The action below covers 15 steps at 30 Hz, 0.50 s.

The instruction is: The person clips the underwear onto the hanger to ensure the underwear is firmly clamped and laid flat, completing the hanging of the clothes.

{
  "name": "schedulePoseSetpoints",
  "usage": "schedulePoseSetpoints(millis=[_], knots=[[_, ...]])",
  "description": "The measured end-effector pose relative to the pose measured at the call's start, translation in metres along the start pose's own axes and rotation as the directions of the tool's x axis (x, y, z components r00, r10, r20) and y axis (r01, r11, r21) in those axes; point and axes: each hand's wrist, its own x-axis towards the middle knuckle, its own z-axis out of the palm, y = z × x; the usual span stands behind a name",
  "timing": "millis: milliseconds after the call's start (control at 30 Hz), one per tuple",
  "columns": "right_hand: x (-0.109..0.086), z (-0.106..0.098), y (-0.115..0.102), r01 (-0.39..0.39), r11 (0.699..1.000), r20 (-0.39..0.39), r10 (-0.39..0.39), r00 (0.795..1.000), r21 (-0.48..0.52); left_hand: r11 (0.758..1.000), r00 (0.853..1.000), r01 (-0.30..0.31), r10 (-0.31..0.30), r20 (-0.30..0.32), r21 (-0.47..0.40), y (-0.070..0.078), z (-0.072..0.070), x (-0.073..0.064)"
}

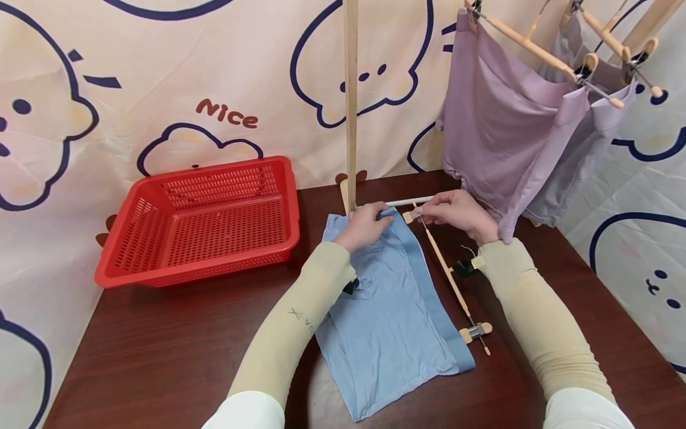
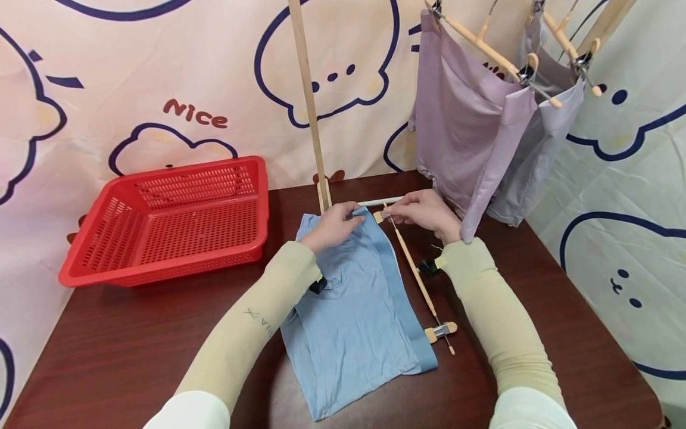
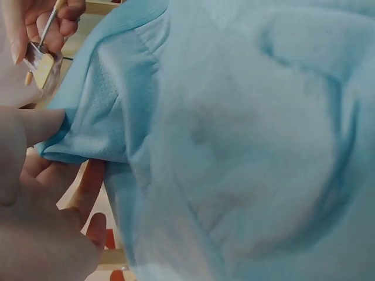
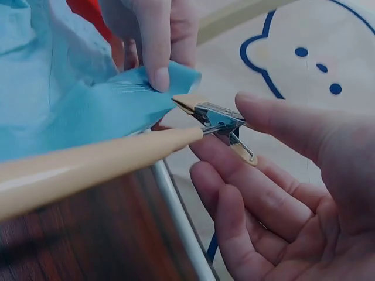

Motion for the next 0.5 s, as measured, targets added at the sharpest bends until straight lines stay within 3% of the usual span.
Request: schedulePoseSetpoints(millis=[133,500], knots=[[-0.002,0.003,-0.004,0.047,0.996,-0.012,-0.046,0.999,0.075,1.0,0.999,-0.023,0.023,0.029,-0.003,0.001,-0.006,-0.002],[-0.004,0.009,-0.007,0.098,0.985,-0.066,-0.09,0.994,0.139,0.997,0.996,-0.074,0.074,0.052,-0.009,0.008,-0.013,-0.005]])
